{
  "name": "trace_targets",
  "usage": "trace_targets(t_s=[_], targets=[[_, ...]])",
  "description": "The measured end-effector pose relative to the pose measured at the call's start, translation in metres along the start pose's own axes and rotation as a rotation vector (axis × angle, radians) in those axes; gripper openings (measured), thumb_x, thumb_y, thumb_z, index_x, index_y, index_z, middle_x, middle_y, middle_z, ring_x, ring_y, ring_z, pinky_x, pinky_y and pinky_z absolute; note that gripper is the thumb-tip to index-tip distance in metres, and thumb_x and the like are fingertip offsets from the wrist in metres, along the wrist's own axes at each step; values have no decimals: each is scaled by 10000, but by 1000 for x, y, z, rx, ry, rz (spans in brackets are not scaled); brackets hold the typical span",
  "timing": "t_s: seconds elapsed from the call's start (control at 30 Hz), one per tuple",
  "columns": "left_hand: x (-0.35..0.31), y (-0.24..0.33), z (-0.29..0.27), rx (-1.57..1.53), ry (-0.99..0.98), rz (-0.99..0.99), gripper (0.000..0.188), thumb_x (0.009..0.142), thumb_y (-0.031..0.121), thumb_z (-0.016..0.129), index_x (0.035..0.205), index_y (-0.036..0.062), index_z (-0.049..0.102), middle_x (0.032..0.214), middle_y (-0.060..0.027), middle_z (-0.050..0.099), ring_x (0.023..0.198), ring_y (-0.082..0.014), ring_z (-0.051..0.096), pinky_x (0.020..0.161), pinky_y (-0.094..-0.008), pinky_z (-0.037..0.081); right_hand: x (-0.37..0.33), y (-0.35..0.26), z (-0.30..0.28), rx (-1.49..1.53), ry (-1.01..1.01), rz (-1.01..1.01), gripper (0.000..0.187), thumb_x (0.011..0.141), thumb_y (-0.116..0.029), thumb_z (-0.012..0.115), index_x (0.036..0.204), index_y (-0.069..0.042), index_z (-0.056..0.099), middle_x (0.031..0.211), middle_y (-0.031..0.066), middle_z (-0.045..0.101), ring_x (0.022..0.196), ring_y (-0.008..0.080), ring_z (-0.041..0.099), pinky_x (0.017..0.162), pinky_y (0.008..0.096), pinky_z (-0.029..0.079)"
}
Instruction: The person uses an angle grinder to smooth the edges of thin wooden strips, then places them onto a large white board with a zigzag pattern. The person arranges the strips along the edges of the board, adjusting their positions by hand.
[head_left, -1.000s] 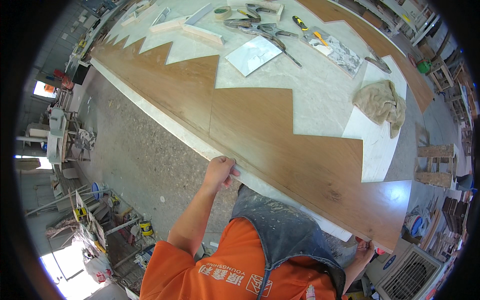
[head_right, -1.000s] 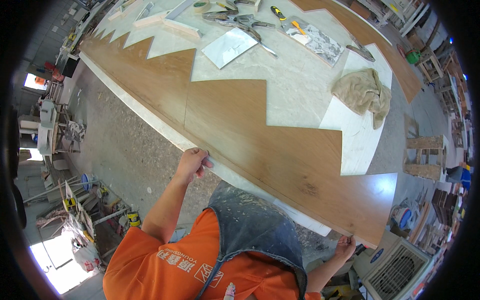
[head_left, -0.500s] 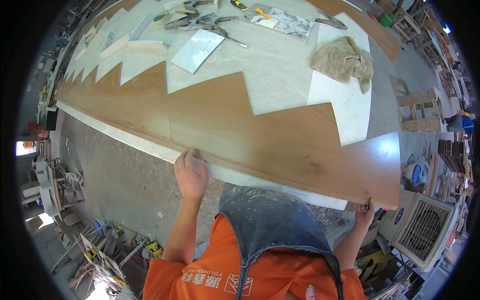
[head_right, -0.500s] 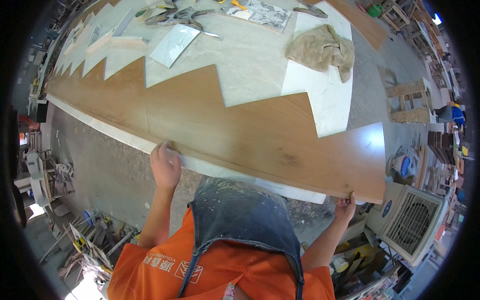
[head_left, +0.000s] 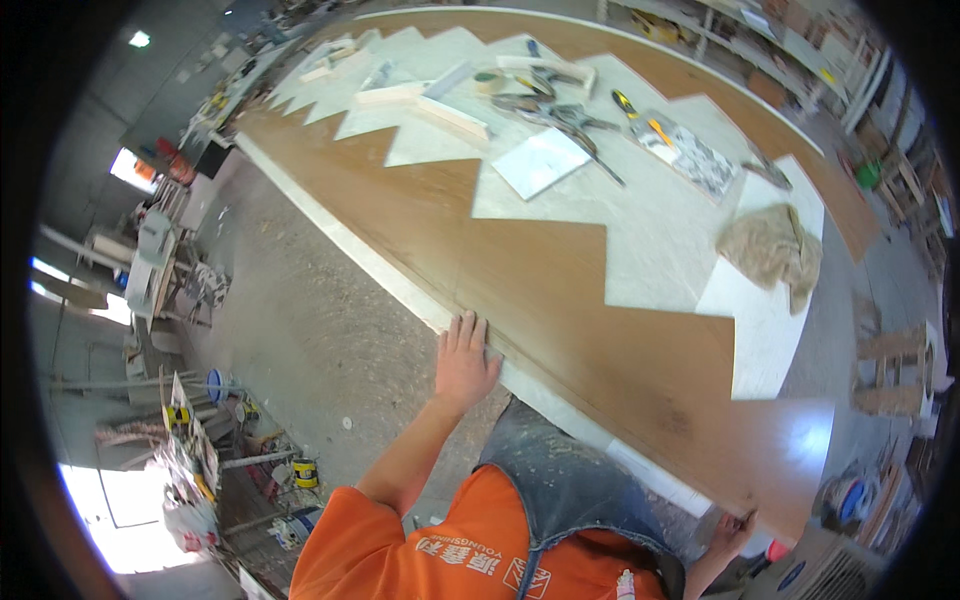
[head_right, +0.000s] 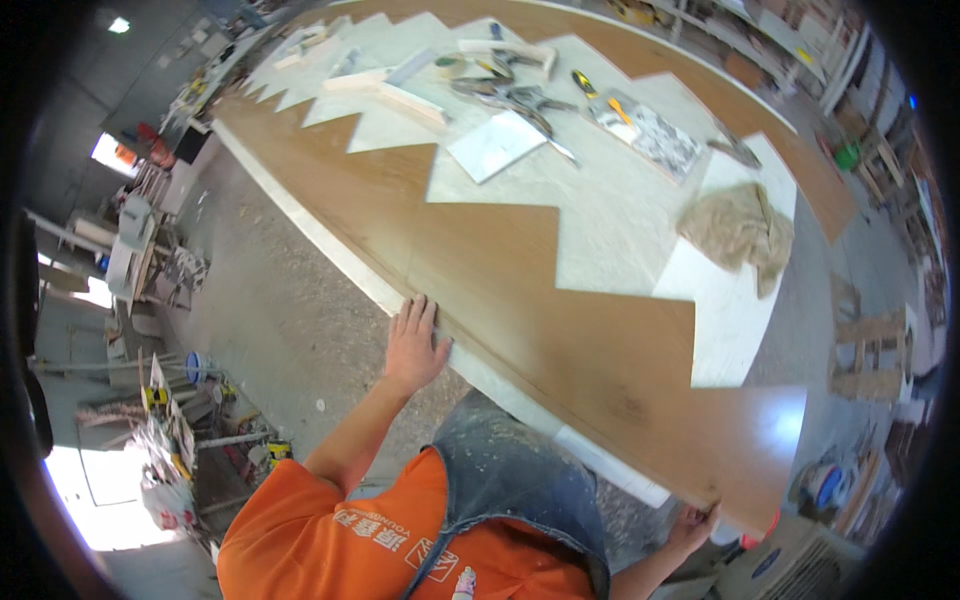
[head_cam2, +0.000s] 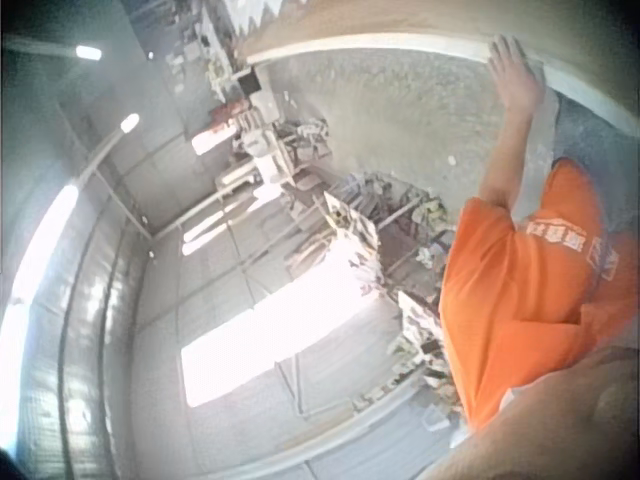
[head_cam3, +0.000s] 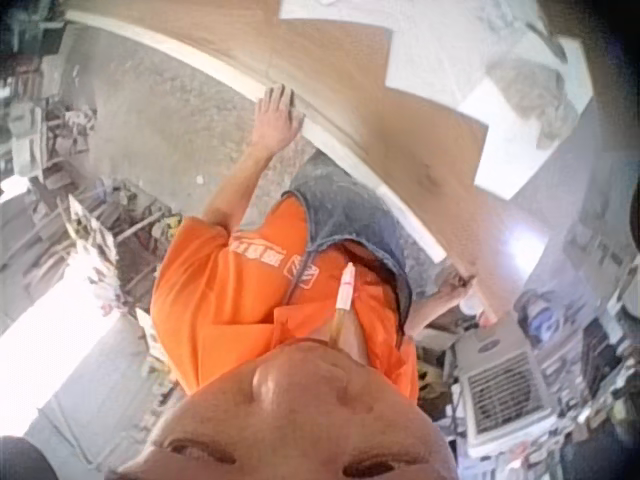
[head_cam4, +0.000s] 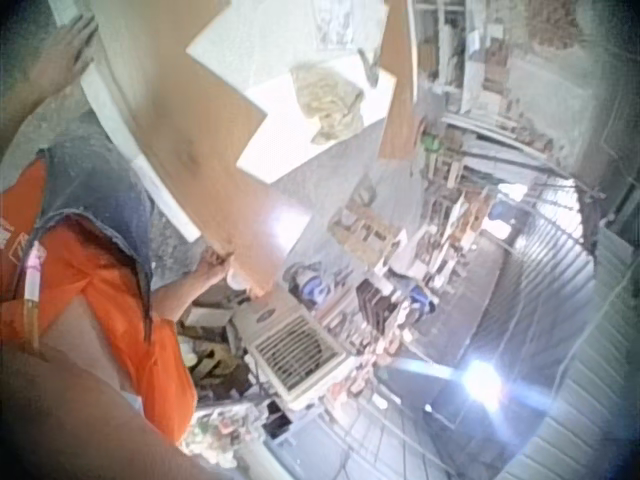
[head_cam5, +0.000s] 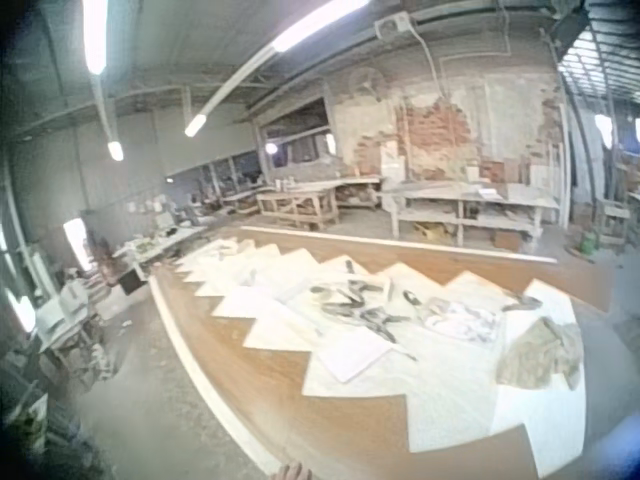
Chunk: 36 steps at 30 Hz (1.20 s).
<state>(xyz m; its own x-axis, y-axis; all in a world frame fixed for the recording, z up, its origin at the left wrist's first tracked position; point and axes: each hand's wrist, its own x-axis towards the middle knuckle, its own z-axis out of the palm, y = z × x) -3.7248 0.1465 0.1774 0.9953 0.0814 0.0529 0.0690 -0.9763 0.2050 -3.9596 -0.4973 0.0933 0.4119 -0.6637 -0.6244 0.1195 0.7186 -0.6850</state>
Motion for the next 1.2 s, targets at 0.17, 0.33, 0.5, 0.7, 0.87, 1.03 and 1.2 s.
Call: trace_targets(t_s=[0.17, 0.33, 0.5, 0.7, 0.87, 1.03, 1.2], targets=[[-33, 5, -6, -100, -45, 0, 753, 829, 256, 705, 1478, -13, 435, 1548, -241, 412, 1450, -444, 354, 1190, -525, 309, 25, -3, -35, -92, -57, 11, 648, 930, -468, 711, 1411, -72, 531, 1397, 82, 548, 1298, 244, 510, 1002, 368, 487], [-91, 11, -5, -155, -108, -1, 689, 875, 281, 688, 1461, 1, 459, 1544, -233, 424, 1442, -422, 372, 1154, -499, 366, -58, 0, 23, 28, -54, -13, 391, 931, -333, 717, 1221, -90, 619, 1025, 61, 622, 920, 221, 587, 754, 374, 533], [-123, 20, -10, -309, -496, -125, 604, 953, 403, 604, 1448, 69, 510, 1434, -244, 543, 1334, -402, 510, 1098, -472, 427, -24, 24, -80, -30, 100, -48, 782, 889, -612, 674, 1445, -97, 482, 1413, 91, 506, 1324, 279, 486, 1053, 413, 446], [-170, -55, 153, -205, -1133, 366, 573, 914, 397, 651, 1346, 24, 607, 1310, -249, 641, 1231, -401, 605, 1023, -450, 489, -140, 57, -76, -32, 339, -19, 664, 948, -438, 690, 1426, -29, 478, 1276, 193, 572, 1126, 356, 625, 860, 447, 548], [-160, 14, 104, -72, -1160, 451, 575, 927, 416, 625, 1362, 41, 600, 1269, -231, 672, 1192, -394, 637, 1018, -456, 496, -237, 75, -162, -169, 496, 1, 412, 945, -323, 697, 1207, -28, 580, 932, 102, 641, 729, 247, 675, 559, 363, 556], [-136, 87, 82, -49, -1051, 657, 542, 928, 367, 649, 1360, 44, 602, 1258, -218, 683, 1167, -366, 659, 1000, -450, 511, -278, 94, -212, 27, 618, 10, 371, 947, -305, 683, 1202, -55, 581, 943, 99, 640, 774, 255, 675, 615, 370, 561], [-161, 206, 64, -91, -1036, 754, 519, 938, 344, 659, 1352, 36, 603, 1238, -200, 698, 1122, -342, 687, 965, -433, 534, -241, 99, -269, 126, 554, 20, 335, 943, -302, 682, 1172, -72, 597, 958, 91, 659, 792, 245, 684, 644, 363, 574]])
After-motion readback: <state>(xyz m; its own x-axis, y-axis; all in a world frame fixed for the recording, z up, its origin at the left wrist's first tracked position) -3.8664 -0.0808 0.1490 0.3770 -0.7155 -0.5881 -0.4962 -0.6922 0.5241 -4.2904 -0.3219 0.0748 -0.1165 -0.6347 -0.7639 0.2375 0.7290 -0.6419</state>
